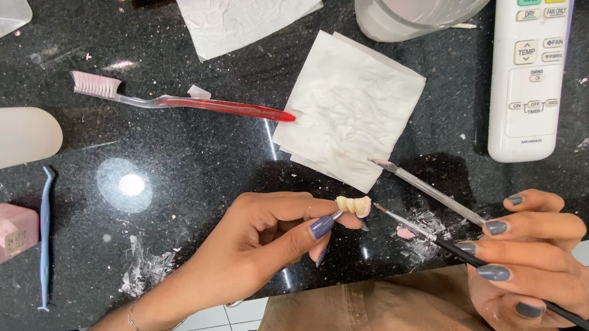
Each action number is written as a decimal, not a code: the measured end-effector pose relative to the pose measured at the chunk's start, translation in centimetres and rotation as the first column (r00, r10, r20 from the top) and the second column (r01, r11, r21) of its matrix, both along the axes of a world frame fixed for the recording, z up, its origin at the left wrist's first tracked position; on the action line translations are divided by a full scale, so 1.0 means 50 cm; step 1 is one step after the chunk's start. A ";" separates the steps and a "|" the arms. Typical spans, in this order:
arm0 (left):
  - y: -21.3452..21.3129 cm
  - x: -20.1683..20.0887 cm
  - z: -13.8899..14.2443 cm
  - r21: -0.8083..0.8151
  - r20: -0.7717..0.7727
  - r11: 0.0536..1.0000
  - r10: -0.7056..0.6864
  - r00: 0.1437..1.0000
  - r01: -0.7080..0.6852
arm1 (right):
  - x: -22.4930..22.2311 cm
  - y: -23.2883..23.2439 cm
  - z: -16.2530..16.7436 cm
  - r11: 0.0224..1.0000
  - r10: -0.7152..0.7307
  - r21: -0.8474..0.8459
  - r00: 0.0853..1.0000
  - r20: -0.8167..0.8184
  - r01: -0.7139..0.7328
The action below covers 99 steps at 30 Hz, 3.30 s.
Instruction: The person holds a small dental prosthesis on a metal holder in one hand and uses a fine brush to apply and shape pink ceramic material onto it, periodically dipping the brush and wiping it on a tissue while working over a tissue on the bench.
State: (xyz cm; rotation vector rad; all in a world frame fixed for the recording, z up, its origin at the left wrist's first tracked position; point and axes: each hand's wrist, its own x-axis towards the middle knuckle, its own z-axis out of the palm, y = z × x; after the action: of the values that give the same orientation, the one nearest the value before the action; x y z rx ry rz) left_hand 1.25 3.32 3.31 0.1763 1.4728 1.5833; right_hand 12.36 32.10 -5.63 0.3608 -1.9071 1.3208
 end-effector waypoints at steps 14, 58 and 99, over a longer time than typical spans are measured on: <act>0.000 0.003 -0.005 -0.003 0.080 1.000 0.018 0.997 -0.017 | 0.008 0.006 0.007 1.000 0.015 0.016 0.998 0.060 -0.016; -0.001 0.003 -0.004 -0.005 0.063 1.000 -0.004 0.998 0.004 | 0.012 0.015 -0.009 0.999 -0.042 -0.034 0.999 -0.004 0.042; -0.022 -0.009 0.010 0.035 -0.224 0.995 0.104 0.969 -0.099 | -0.170 0.250 0.038 0.892 -0.225 0.450 0.810 0.541 -0.053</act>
State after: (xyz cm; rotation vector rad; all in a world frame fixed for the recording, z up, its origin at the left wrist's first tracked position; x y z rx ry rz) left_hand 0.78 2.20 3.79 0.3073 1.6608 1.7076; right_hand 3.87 44.58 -3.74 0.0768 -2.7296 0.9737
